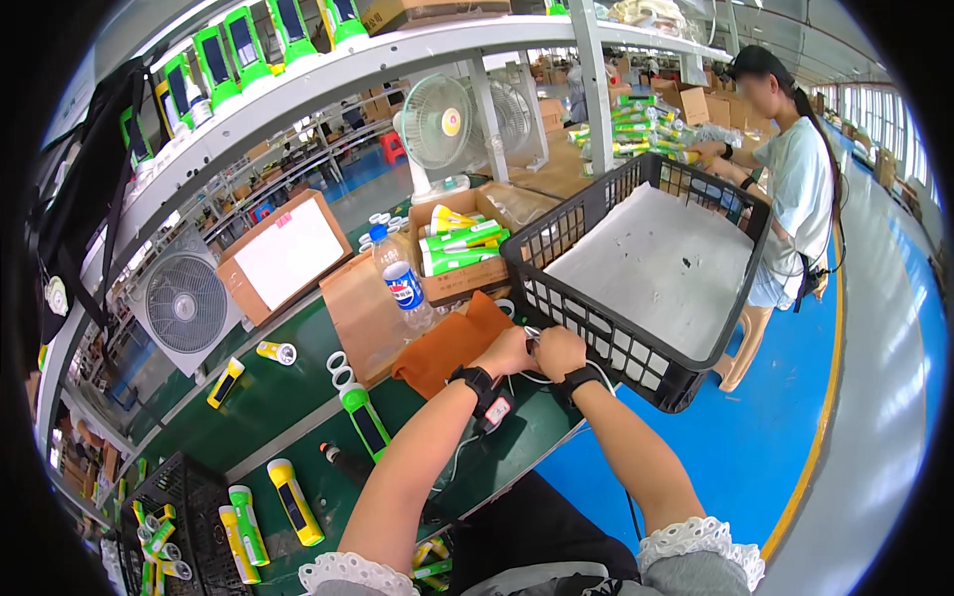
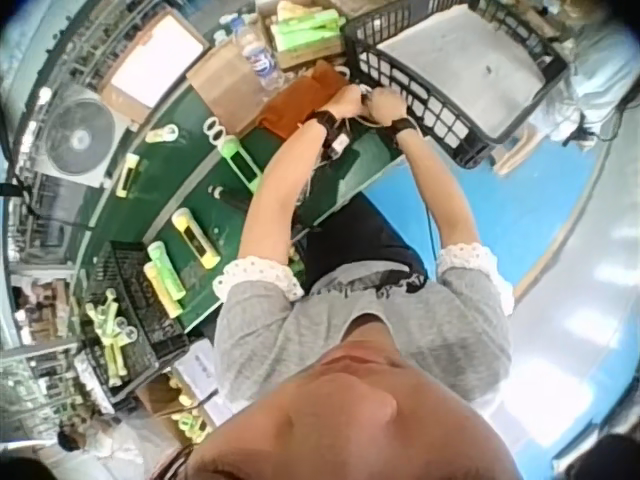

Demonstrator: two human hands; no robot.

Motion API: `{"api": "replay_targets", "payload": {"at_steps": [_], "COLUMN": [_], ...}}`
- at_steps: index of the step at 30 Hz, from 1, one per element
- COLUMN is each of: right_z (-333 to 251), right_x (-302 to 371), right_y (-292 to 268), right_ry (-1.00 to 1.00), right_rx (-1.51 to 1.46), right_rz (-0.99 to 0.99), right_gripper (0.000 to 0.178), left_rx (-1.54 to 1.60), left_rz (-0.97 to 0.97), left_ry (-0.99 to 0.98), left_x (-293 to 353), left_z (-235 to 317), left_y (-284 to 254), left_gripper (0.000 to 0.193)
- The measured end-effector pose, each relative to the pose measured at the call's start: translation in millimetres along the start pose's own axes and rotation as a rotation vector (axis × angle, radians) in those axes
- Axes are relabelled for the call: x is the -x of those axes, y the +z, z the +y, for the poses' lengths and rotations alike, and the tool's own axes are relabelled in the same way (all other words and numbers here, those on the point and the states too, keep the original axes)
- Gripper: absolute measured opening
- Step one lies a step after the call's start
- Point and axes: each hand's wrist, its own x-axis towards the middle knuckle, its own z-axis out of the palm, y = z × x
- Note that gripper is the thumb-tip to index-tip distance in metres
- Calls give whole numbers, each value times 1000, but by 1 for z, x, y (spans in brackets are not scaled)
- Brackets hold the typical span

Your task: Assembling and testing solar-powered flashlights at a factory workstation, including component attachment and quality checks.

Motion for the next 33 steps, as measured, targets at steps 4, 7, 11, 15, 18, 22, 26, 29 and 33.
{"api": "replay_targets", "payload": {"at_steps": [4, 7, 11, 15, 18, 22, 26, 29, 33], "right_z": [2, 11, 8, 11, 12, -41, -104, -112, -100], "right_x": [-6, -10, -5, 9, 20, 38, 26, 4, -10], "right_y": [-6, -5, -17, -33, -40, -95, -119, -95, -87], "right_ry": [-4, 13, 19, -62, -93, -241, -367, -562, -479], "right_rx": [-148, -221, -348, -363, -390, -779, -1242, -1160, -1136], "right_rz": [83, -13, -139, -70, 52, 280, -165, -434, -803], "right_gripper": [29, 35, 47, 53, 55, 60, 104, 38, 29], "left_rx": [43, 112, 161, -405, -139, 49, 141, 170, 229], "left_rz": [-72, -121, 6, -87, 298, 606, 523, 467, 868], "left_ry": [50, 98, 159, -14, 14, 24, 97, 215, 306], "left_x": [-10, -8, 6, 11, 23, 34, 41, 43, 71], "left_z": [7, 7, -9, 4, 29, 100, 177, 203, 226], "left_y": [-10, -19, -42, -101, -160, -216, -230, -229, -264], "left_gripper": [35, 33, 21, 23, 21, 23, 23, 22, 23]}}
